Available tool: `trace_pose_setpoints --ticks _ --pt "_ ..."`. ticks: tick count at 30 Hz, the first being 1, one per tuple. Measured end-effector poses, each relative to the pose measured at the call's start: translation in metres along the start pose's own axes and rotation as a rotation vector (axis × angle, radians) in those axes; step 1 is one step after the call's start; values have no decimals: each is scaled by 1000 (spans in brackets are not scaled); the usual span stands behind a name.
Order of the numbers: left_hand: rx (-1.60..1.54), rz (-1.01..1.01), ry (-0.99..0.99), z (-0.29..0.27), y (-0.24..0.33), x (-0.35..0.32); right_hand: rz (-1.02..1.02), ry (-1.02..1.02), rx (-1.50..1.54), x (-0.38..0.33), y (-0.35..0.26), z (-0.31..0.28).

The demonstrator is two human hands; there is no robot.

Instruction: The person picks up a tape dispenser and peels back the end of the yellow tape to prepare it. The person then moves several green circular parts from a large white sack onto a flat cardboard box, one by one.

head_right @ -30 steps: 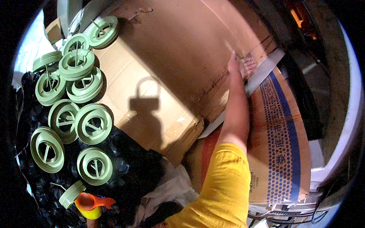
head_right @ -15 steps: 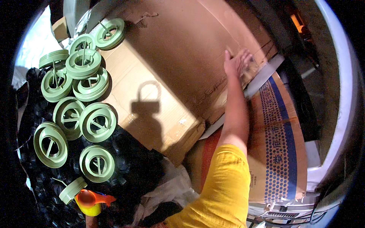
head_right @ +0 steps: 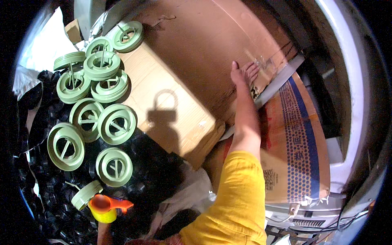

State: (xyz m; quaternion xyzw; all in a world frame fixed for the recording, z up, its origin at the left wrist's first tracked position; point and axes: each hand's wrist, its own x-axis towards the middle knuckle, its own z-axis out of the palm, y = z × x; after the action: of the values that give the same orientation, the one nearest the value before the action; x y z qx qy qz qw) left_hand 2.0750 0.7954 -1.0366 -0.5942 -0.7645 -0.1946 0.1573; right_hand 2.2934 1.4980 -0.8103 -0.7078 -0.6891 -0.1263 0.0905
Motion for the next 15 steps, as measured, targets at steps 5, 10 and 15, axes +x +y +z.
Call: trace_pose_setpoints --ticks 5,10,15 --pt "60 82 121 35 -10 -17 -74 58 -68 -48 -22 2" --pt "91 100 170 52 -11 -27 -219 153 66 -98 -54 16" --pt "108 113 162 48 -10 -26 -98 183 -39 -54 -39 -23"
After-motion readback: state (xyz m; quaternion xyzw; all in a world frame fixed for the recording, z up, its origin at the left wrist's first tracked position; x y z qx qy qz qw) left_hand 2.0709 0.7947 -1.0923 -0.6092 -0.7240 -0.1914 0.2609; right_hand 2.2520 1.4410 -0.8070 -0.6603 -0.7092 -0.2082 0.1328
